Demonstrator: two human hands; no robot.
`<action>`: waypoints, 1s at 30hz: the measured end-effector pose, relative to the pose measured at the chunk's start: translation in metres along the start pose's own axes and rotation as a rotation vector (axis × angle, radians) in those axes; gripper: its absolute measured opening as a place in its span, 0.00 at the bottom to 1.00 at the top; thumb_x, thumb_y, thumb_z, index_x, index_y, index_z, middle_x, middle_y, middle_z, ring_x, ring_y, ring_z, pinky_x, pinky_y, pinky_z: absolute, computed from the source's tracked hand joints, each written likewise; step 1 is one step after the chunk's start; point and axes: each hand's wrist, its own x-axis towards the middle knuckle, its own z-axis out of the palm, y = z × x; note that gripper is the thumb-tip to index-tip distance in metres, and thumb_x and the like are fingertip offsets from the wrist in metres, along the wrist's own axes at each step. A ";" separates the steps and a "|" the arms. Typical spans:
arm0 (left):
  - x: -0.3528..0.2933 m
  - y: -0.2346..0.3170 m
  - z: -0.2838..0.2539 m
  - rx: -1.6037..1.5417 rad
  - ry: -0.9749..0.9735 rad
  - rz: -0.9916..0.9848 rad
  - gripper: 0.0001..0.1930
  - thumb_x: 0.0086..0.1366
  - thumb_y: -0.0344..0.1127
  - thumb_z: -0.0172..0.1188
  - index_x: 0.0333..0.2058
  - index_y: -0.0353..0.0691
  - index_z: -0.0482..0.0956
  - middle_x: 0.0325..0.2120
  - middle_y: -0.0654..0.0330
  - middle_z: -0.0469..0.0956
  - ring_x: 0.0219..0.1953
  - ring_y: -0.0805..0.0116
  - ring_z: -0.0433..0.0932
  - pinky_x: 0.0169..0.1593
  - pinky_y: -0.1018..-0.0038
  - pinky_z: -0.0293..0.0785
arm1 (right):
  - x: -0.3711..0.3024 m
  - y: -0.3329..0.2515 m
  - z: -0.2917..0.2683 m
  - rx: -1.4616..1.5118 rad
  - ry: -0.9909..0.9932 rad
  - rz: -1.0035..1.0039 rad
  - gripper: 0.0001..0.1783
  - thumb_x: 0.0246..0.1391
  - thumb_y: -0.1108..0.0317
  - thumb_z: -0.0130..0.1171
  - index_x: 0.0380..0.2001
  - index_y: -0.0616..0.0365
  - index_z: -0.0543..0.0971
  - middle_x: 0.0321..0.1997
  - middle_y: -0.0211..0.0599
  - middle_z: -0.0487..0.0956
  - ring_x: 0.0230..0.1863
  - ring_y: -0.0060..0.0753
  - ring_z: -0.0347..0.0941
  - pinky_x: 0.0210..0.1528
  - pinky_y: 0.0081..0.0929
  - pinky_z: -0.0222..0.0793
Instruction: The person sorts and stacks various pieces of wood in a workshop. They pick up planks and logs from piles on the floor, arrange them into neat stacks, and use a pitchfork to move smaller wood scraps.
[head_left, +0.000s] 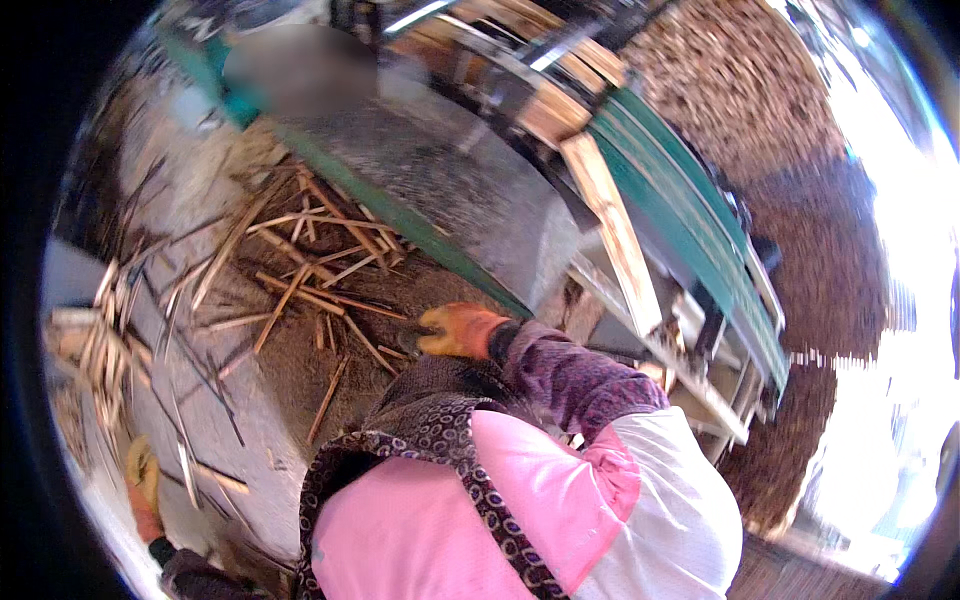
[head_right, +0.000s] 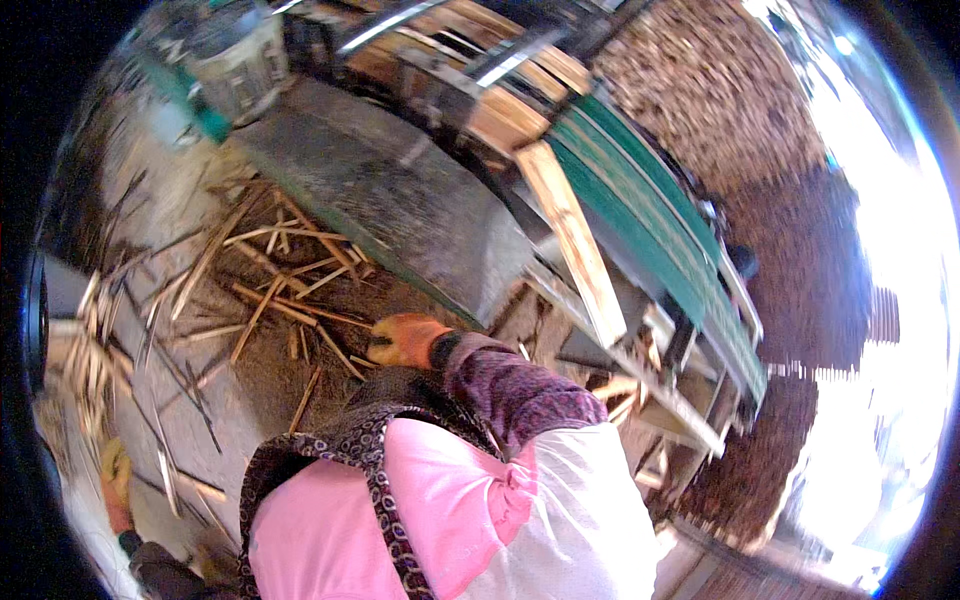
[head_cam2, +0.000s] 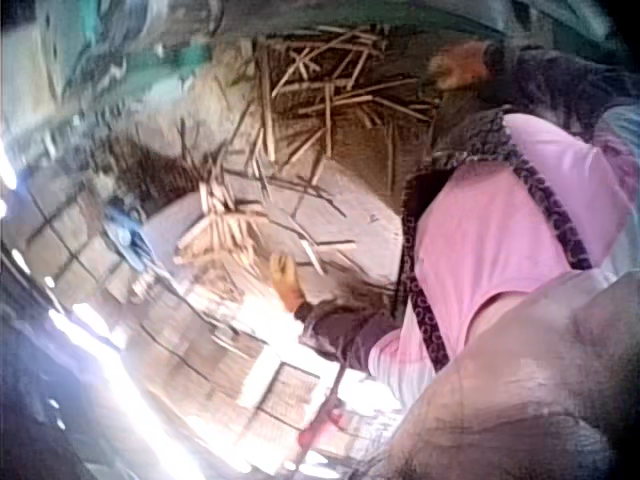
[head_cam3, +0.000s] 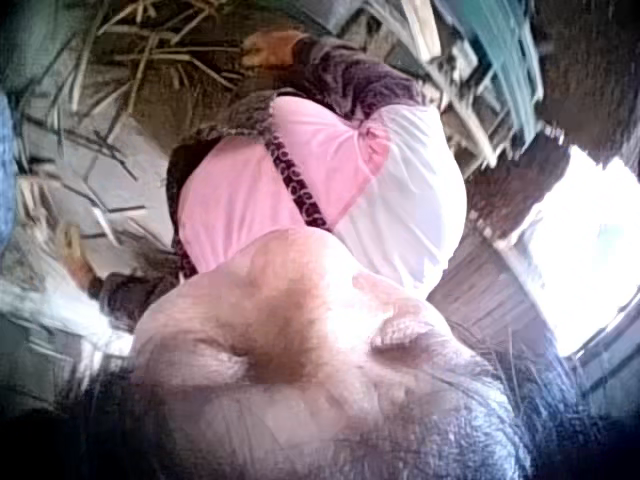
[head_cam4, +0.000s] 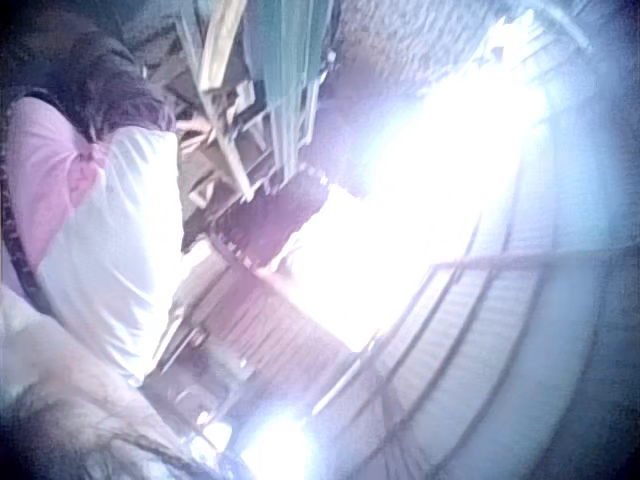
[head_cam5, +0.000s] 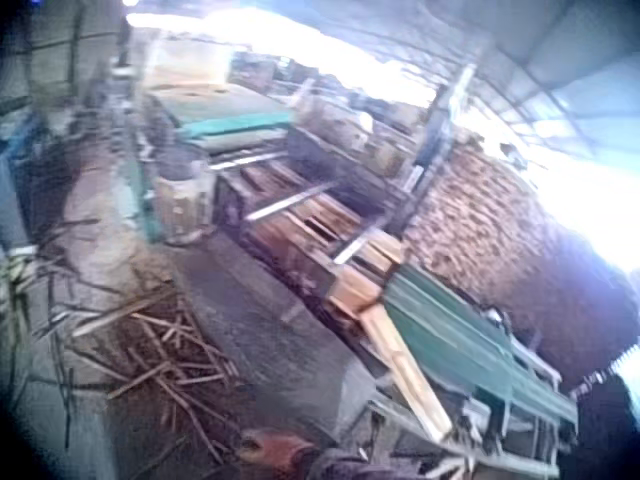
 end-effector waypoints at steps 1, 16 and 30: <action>0.035 -0.010 0.024 0.045 -0.004 0.009 0.26 0.68 0.37 0.62 0.63 0.37 0.73 0.60 0.54 0.75 0.61 0.61 0.73 0.65 0.66 0.66 | -0.020 0.025 0.005 -0.006 0.067 0.042 0.39 0.55 0.37 0.60 0.59 0.59 0.78 0.57 0.54 0.80 0.58 0.57 0.76 0.59 0.47 0.71; 0.058 0.166 0.383 0.405 -0.530 0.216 0.32 0.61 0.50 0.66 0.57 0.34 0.77 0.51 0.40 0.80 0.56 0.43 0.78 0.59 0.60 0.74 | -0.197 0.310 -0.115 -0.111 0.728 0.981 0.70 0.35 0.34 0.75 0.78 0.41 0.49 0.81 0.42 0.50 0.81 0.48 0.45 0.79 0.45 0.45; -0.031 0.245 0.389 0.020 -0.291 0.128 0.28 0.62 0.44 0.70 0.57 0.36 0.77 0.52 0.48 0.81 0.53 0.54 0.82 0.56 0.63 0.77 | -0.250 0.275 -0.106 0.505 1.103 0.288 0.51 0.43 0.64 0.68 0.73 0.50 0.60 0.62 0.43 0.75 0.58 0.45 0.75 0.59 0.39 0.72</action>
